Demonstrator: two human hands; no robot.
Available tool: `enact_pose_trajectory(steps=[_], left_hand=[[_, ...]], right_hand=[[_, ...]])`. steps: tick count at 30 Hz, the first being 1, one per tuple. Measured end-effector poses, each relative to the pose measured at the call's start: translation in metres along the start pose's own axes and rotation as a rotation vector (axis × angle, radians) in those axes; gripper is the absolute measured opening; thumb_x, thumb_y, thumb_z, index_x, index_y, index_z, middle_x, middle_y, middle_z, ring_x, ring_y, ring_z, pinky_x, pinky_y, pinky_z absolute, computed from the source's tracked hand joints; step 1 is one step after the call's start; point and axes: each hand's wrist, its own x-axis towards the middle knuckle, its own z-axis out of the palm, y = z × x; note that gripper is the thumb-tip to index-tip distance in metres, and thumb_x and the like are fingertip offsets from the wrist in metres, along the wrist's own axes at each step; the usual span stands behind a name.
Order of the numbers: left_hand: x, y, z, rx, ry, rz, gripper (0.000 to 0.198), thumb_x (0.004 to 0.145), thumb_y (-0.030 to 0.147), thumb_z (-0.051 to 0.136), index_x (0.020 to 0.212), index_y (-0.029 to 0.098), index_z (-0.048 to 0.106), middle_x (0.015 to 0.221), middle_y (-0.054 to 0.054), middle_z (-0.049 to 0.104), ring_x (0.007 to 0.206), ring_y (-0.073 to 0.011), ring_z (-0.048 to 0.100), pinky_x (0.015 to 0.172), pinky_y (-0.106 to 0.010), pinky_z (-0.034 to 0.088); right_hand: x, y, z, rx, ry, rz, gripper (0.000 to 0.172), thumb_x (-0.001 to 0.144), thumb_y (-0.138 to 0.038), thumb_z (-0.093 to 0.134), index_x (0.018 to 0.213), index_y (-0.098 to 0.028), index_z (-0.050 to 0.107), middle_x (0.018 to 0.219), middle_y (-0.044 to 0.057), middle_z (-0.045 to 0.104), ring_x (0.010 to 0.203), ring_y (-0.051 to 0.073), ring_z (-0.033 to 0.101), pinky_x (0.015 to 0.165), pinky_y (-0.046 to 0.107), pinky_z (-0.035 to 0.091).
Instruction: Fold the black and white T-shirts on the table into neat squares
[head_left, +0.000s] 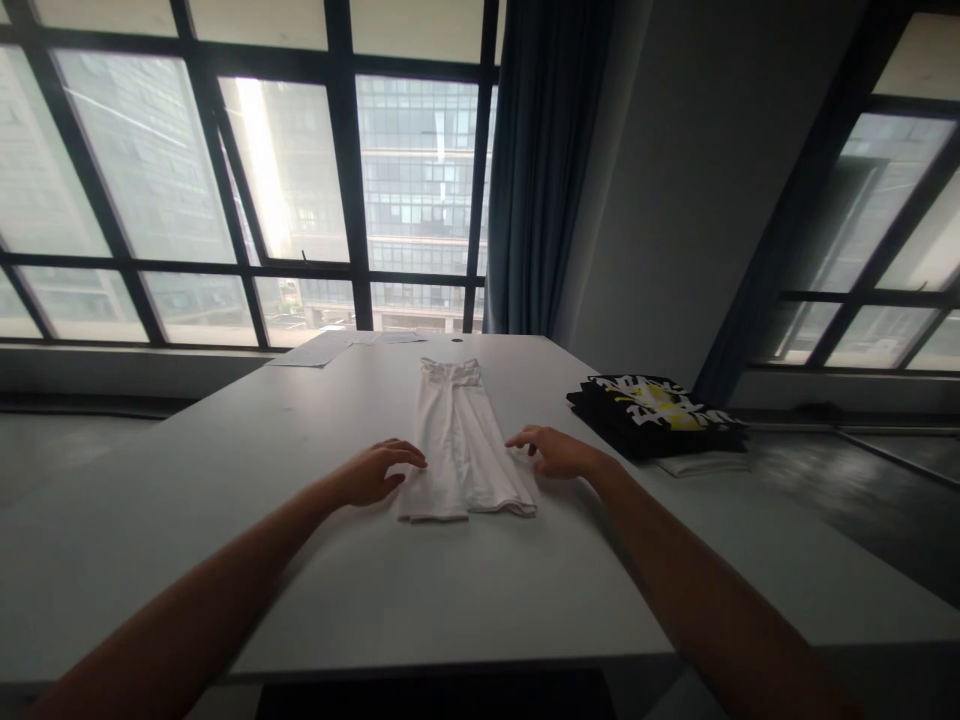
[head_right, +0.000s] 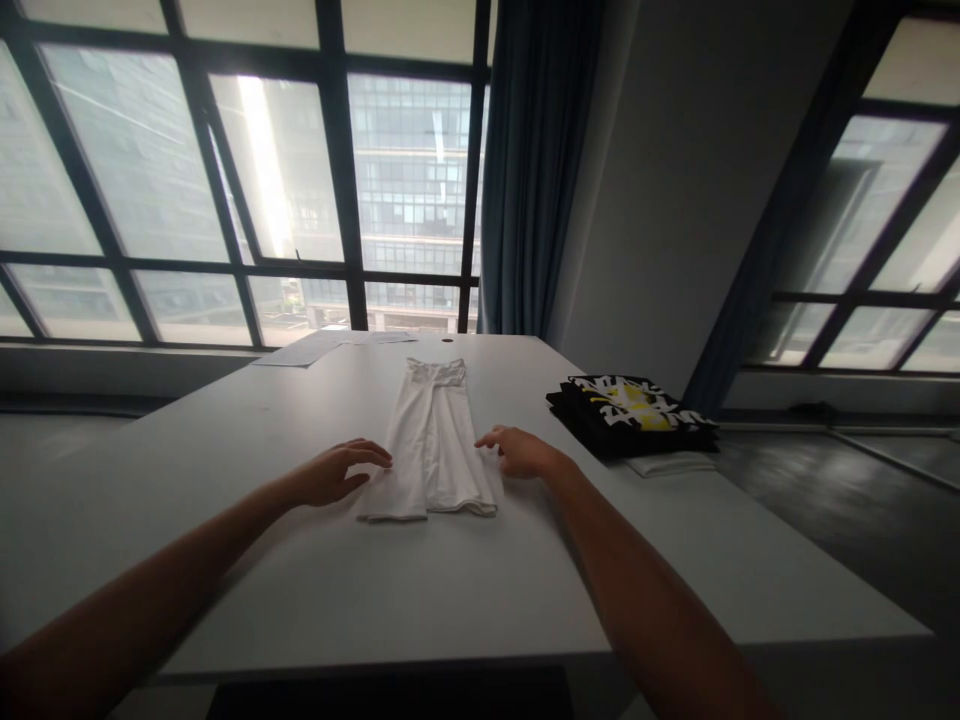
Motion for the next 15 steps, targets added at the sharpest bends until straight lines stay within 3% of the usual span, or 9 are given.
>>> enact_pose_trajectory(steps=[2,4,7,12,15], left_hand=[[0.000,-0.012,0.007,0.040,-0.013,0.022,0.028,0.092,0.025,0.052,0.112,0.023,0.071,0.123,-0.009,0.068,0.115,-0.0222,0.061,0.103,-0.040,0.045],[0.002,-0.018,0.015,0.068,-0.008,0.046,0.027,0.095,0.027,0.049,0.106,0.023,0.073,0.121,-0.008,0.069,0.113,-0.0212,0.062,0.102,-0.038,0.046],[0.006,-0.016,0.019,0.107,0.002,0.068,0.028,0.098,0.029,0.047,0.100,0.023,0.074,0.114,-0.007,0.072,0.115,-0.0211,0.062,0.101,-0.036,0.044],[0.003,0.005,0.001,0.122,-0.061,0.007,0.025,0.095,0.023,0.049,0.101,0.022,0.073,0.102,-0.006,0.075,0.096,-0.0205,0.068,0.094,-0.034,0.046],[-0.003,0.022,-0.018,0.085,-0.155,-0.081,0.021,0.089,0.022,0.056,0.097,0.023,0.075,0.094,-0.005,0.076,0.089,-0.0210,0.067,0.089,-0.033,0.047]], right_hand=[[0.005,0.004,0.008,-0.021,0.019,-0.043,0.065,0.068,-0.004,0.063,0.129,-0.023,0.065,0.133,0.009,0.059,0.112,0.023,0.062,0.096,0.029,0.047],[0.010,0.003,0.015,-0.006,0.038,-0.105,0.051,0.071,-0.007,0.065,0.118,-0.024,0.072,0.135,0.008,0.058,0.121,0.025,0.056,0.104,0.032,0.043],[0.014,-0.001,0.021,0.057,0.053,-0.184,0.028,0.075,-0.013,0.065,0.097,-0.024,0.079,0.127,0.007,0.064,0.117,0.025,0.059,0.104,0.034,0.043],[0.008,-0.008,0.013,0.196,0.033,-0.281,0.019,0.078,-0.018,0.062,0.088,-0.021,0.078,0.109,0.006,0.072,0.106,0.022,0.064,0.100,0.033,0.045],[-0.001,-0.011,0.002,0.260,-0.098,-0.285,0.020,0.078,-0.026,0.065,0.090,-0.017,0.078,0.101,0.007,0.074,0.101,0.023,0.066,0.095,0.032,0.046]])
